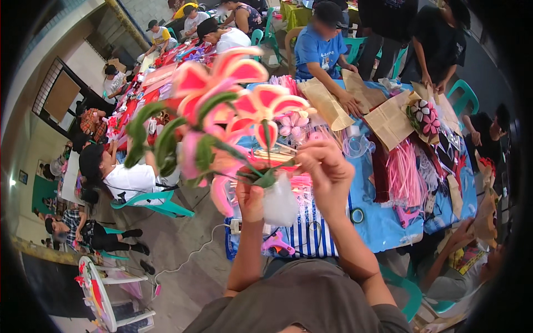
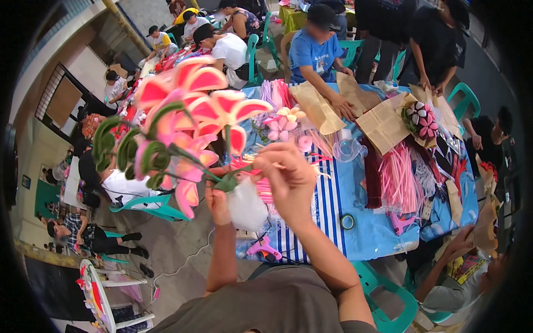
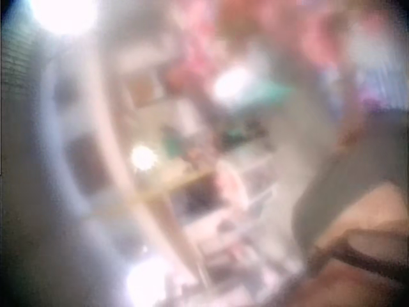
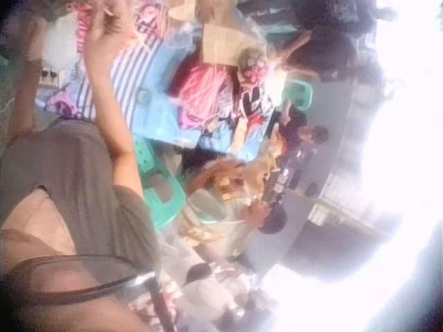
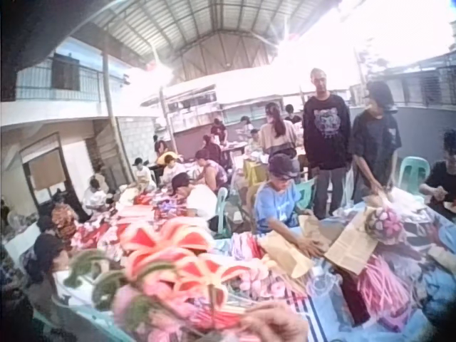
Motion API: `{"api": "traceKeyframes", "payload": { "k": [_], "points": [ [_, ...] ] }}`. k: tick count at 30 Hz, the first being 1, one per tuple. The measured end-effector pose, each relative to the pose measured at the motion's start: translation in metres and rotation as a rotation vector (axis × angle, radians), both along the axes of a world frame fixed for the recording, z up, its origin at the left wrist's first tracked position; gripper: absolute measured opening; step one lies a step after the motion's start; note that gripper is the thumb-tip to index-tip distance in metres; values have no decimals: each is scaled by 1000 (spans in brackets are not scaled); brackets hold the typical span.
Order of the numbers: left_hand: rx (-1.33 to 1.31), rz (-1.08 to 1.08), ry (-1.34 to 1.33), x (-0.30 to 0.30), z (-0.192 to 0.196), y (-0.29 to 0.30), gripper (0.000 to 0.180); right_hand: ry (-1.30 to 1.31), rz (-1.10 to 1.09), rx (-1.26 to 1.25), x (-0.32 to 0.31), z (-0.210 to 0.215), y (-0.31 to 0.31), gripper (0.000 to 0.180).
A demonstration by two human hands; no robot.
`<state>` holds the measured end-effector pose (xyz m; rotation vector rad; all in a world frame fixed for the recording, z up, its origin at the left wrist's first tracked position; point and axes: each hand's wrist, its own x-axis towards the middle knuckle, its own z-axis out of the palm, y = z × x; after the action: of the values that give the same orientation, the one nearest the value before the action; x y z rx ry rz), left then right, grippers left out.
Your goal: The person assembles an arrangement of handmade pink and green flowers by inserting their stems into a white foam base. They adjust the position of individual flowers and leaves by hand to complete the bouquet while other people work on similar crafts at nearby tables.
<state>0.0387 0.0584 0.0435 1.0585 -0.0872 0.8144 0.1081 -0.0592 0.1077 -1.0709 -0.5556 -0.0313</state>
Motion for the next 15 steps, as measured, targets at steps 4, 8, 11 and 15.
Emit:
{"api": "traceKeyframes", "payload": {
  "k": [4,8,11,15],
  "points": [
    [-3,14,30,-3,15,6,53,60,29,13,10,4,-8,4],
    [74,43,27,-3,13,8,47,283,232,109,9,8,-9,20],
    [105,-68,14,-3,18,7,46,336,403,-7,14,6,-11,36],
    [149,-143,34,0,19,9,47,300,458,-133,13,7,-8,27]
  ]
}}
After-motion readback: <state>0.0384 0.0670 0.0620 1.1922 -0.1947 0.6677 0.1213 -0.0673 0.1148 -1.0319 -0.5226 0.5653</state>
